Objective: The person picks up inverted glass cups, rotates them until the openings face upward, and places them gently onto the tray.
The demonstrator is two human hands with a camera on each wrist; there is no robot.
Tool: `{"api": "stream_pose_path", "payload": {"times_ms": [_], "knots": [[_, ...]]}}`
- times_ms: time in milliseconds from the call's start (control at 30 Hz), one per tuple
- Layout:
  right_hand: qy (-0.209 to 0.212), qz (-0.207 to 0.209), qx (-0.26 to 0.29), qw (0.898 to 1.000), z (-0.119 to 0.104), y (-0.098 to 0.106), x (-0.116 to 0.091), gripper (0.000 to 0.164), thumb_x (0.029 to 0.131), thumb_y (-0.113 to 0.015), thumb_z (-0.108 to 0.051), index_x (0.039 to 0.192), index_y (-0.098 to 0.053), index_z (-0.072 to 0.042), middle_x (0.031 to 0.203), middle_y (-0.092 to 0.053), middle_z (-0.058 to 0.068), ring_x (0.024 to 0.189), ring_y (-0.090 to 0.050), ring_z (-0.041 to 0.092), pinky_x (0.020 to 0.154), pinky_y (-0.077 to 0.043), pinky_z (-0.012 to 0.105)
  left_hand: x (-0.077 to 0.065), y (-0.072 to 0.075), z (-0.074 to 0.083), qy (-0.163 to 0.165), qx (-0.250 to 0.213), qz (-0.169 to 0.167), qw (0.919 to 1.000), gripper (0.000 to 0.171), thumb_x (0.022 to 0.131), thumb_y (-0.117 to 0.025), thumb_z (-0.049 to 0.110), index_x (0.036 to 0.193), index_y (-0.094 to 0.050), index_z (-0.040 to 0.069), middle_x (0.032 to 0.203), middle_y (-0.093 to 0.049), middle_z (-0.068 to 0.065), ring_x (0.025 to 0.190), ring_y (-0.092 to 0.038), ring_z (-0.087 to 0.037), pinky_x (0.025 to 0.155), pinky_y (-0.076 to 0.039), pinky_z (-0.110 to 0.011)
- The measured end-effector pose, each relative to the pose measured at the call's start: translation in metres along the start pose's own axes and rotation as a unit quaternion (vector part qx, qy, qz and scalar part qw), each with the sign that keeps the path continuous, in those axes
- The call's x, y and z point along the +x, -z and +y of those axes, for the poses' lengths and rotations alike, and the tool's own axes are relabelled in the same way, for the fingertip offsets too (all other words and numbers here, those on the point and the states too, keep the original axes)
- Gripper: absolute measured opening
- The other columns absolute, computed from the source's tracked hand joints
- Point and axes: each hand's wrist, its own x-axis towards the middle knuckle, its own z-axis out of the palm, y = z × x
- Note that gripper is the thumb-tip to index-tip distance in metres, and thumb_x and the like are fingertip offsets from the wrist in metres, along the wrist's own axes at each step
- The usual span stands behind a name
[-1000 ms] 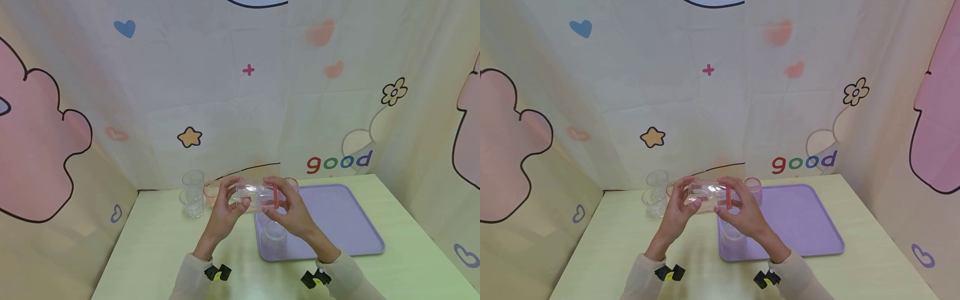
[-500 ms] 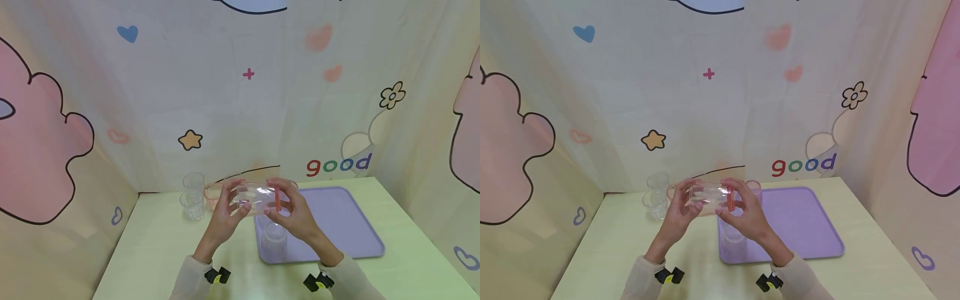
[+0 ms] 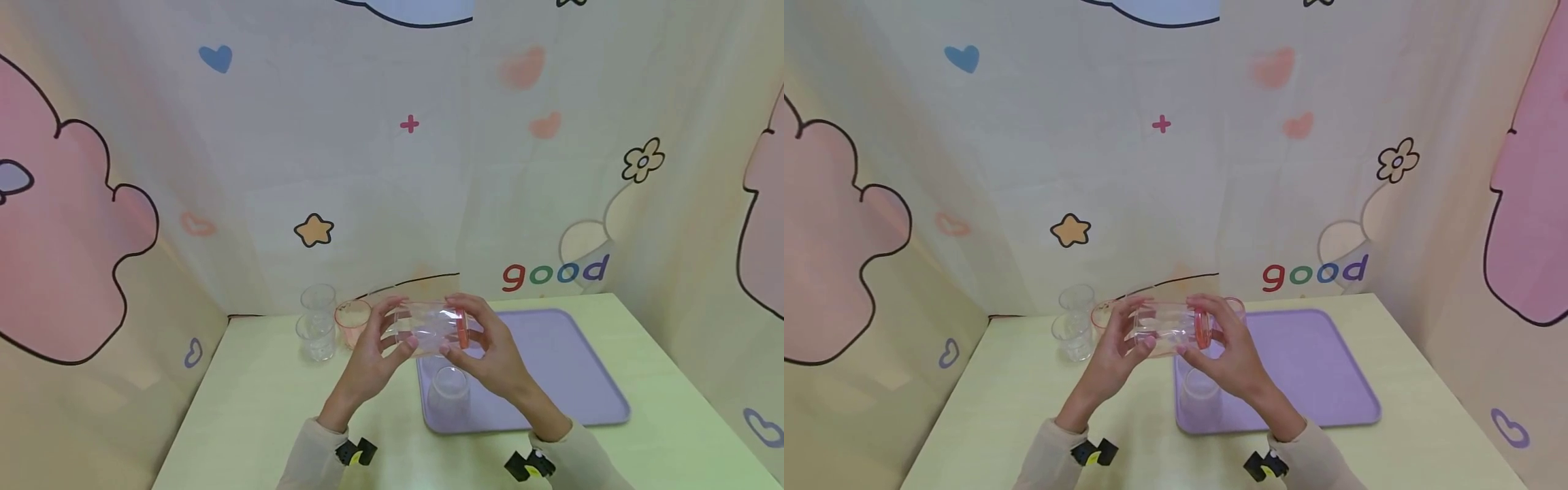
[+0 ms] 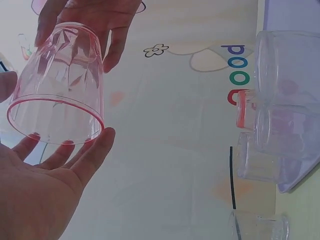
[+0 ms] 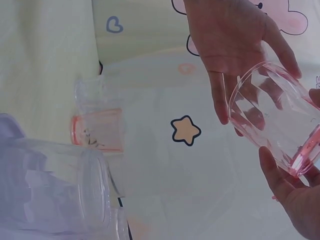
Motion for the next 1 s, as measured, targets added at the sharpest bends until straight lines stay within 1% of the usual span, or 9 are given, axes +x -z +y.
{"api": "stream_pose_path", "payload": {"times_ms": [100, 200, 333, 467, 567, 733, 800, 867, 1000], "knots": [[0.001, 0.001, 0.005, 1.0, -0.001, 0.0, 0.0, 0.065, 0.079, -0.075, 0.003, 0.137, -0.047, -0.002, 0.143, -0.047, 0.012, 0.119, -0.055, 0.011, 0.085, -0.058, 0.027, 0.0, 0.0, 0.001, 0.001, 0.004, -0.002, 1.0, 0.061, 0.094, -0.065, 0.022, 0.147, -0.034, 0.022, 0.149, -0.039, -0.002, 0.132, -0.05, -0.03, 0.102, -0.051, -0.036], [0.0, 0.002, 0.006, 1.0, -0.001, 0.001, -0.001, 0.066, 0.079, -0.075, 0.003, 0.138, -0.047, -0.002, 0.142, -0.047, 0.007, 0.12, -0.055, 0.011, 0.086, -0.057, 0.027, 0.0, 0.0, 0.001, 0.004, 0.003, -0.004, 1.0, 0.061, 0.095, -0.065, 0.022, 0.148, -0.034, 0.021, 0.149, -0.04, -0.004, 0.132, -0.05, -0.03, 0.102, -0.051, -0.036], [-0.001, 0.005, 0.003, 1.0, -0.001, 0.002, -0.002, 0.066, 0.079, -0.076, 0.003, 0.138, -0.048, -0.007, 0.142, -0.048, 0.009, 0.12, -0.054, 0.009, 0.087, -0.057, 0.026, 0.0, 0.0, -0.001, 0.006, 0.004, -0.008, 0.9999, 0.062, 0.095, -0.064, 0.018, 0.148, -0.034, 0.018, 0.15, -0.039, -0.009, 0.134, -0.048, -0.03, 0.103, -0.051, -0.039], [0.0, 0.008, -0.01, 1.0, 0.001, 0.004, -0.003, 0.066, 0.078, -0.077, 0.002, 0.138, -0.05, -0.011, 0.142, -0.048, 0.01, 0.118, -0.055, 0.008, 0.086, -0.057, 0.025, 0.0, 0.0, -0.002, 0.013, 0.027, -0.007, 0.9995, 0.062, 0.094, -0.064, 0.016, 0.149, -0.035, 0.018, 0.15, -0.041, -0.007, 0.139, -0.044, -0.029, 0.105, -0.049, -0.041], [0.001, 0.009, -0.021, 1.0, 0.002, 0.006, -0.004, 0.067, 0.078, -0.077, 0.002, 0.138, -0.05, -0.009, 0.143, -0.048, 0.01, 0.116, -0.056, 0.008, 0.085, -0.057, 0.024, 0.0, 0.001, -0.001, 0.016, 0.047, -0.006, 0.9987, 0.064, 0.093, -0.065, 0.013, 0.15, -0.035, 0.02, 0.152, -0.041, -0.004, 0.142, -0.04, -0.029, 0.106, -0.048, -0.043], [0.003, 0.017, -0.05, 0.999, 0.005, 0.012, -0.005, 0.066, 0.077, -0.078, 0.002, 0.137, -0.05, -0.007, 0.143, -0.049, 0.008, 0.116, -0.054, 0.007, 0.084, -0.058, 0.023, 0.0, 0.002, -0.003, 0.004, 0.064, -0.004, 0.9979, 0.067, 0.092, -0.066, 0.011, 0.15, -0.034, 0.02, 0.155, -0.037, -0.002, 0.143, -0.04, -0.029, 0.105, -0.048, -0.049], [0.003, 0.021, -0.064, 0.998, 0.006, 0.015, -0.006, 0.067, 0.077, -0.079, 0.001, 0.137, -0.051, -0.007, 0.143, -0.049, 0.007, 0.116, -0.054, 0.005, 0.083, -0.057, 0.021, -0.001, 0.003, -0.005, -0.002, 0.079, -0.001, 0.9969, 0.066, 0.092, -0.067, 0.013, 0.15, -0.034, 0.021, 0.155, -0.037, -0.001, 0.143, -0.04, -0.029, 0.104, -0.049, -0.049], [0.002, 0.024, -0.075, 0.997, 0.006, 0.018, -0.006, 0.068, 0.076, -0.08, 0.001, 0.137, -0.051, -0.007, 0.142, -0.05, 0.007, 0.118, -0.053, 0.005, 0.084, -0.057, 0.02, -0.002, 0.006, -0.007, -0.006, 0.103, 0.001, 0.9947, 0.065, 0.093, -0.067, 0.017, 0.149, -0.035, 0.024, 0.154, -0.039, 0.001, 0.142, -0.041, -0.028, 0.104, -0.049, -0.047], [0.002, 0.028, -0.089, 0.996, 0.007, 0.023, -0.008, 0.068, 0.076, -0.081, 0.0, 0.137, -0.052, -0.01, 0.142, -0.05, 0.008, 0.119, -0.053, 0.005, 0.084, -0.056, 0.019, -0.005, 0.01, -0.012, -0.022, 0.155, 0.005, 0.9877, 0.064, 0.094, -0.067, 0.024, 0.149, -0.034, 0.026, 0.152, -0.04, 0.003, 0.14, -0.043, -0.025, 0.106, -0.048, -0.043]]}}
